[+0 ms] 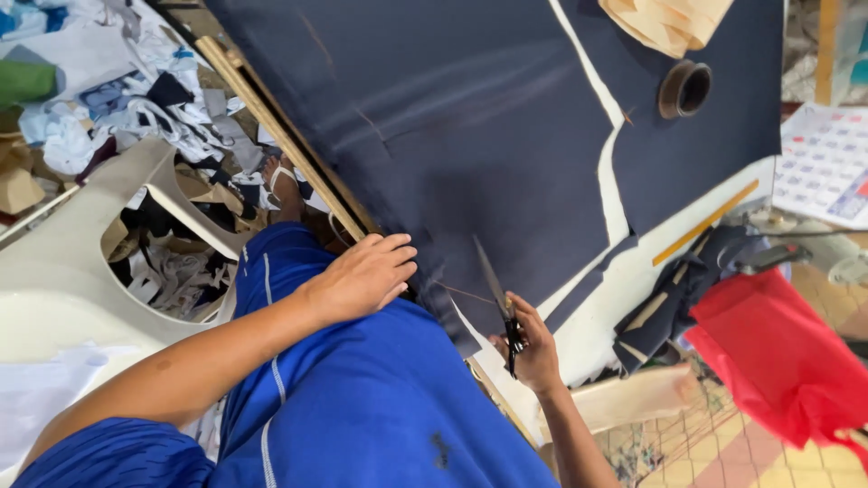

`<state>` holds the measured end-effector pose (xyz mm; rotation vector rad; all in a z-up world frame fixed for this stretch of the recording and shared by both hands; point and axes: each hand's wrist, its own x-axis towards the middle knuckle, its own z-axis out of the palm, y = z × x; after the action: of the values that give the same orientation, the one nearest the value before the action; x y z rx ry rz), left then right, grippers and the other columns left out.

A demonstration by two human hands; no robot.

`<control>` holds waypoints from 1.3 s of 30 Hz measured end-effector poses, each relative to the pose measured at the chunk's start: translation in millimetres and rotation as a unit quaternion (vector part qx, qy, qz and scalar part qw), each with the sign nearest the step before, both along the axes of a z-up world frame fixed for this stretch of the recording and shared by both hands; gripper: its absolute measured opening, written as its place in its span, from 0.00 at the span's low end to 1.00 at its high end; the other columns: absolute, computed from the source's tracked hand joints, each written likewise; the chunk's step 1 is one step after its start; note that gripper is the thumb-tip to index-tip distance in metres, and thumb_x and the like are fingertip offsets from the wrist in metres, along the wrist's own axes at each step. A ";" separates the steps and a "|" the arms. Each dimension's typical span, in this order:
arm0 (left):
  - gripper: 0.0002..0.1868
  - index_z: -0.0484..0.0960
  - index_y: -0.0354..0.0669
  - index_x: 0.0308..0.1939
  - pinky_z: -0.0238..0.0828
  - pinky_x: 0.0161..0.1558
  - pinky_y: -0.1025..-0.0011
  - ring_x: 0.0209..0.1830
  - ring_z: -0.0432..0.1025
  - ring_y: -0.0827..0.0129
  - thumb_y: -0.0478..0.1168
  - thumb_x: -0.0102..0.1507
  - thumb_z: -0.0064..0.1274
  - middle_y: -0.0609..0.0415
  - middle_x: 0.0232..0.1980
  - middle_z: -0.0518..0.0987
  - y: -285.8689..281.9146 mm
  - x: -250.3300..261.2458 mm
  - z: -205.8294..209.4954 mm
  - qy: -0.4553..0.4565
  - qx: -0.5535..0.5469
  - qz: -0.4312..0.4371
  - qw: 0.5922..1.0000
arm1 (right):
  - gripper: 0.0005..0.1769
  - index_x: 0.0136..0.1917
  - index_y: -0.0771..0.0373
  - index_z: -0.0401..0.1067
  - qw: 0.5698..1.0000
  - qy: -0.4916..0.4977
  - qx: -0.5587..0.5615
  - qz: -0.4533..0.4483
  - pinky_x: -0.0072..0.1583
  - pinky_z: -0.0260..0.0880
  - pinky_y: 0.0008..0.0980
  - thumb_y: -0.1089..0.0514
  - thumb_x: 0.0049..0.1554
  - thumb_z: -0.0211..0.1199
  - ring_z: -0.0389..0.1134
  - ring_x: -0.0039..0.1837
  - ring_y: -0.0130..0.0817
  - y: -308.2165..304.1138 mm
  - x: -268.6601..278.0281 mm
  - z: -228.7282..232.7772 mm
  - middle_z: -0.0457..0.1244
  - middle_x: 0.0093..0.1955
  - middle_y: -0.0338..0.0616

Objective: The person marks a pattern on a dark blue fabric using a ruler and a red marker, then cuts the fabric along the marked lines using large scissors. The person also handles a paper pattern and weights during the process.

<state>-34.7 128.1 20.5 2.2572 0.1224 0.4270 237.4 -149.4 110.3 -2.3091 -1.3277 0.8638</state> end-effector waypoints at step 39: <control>0.20 0.83 0.40 0.60 0.53 0.76 0.49 0.77 0.63 0.50 0.48 0.70 0.51 0.44 0.70 0.75 98.5 -20.3 -10.8 0.117 0.185 0.078 0.973 | 0.27 0.58 0.65 0.82 0.927 0.281 -0.103 -0.226 0.30 0.73 0.26 0.61 0.46 0.84 0.66 0.26 0.31 98.8 -64.6 36.0 0.67 0.32 0.50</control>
<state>-55.0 226.7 9.7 2.6737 0.3700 0.2811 172.8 -50.5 146.3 -2.1282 -0.4583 1.3982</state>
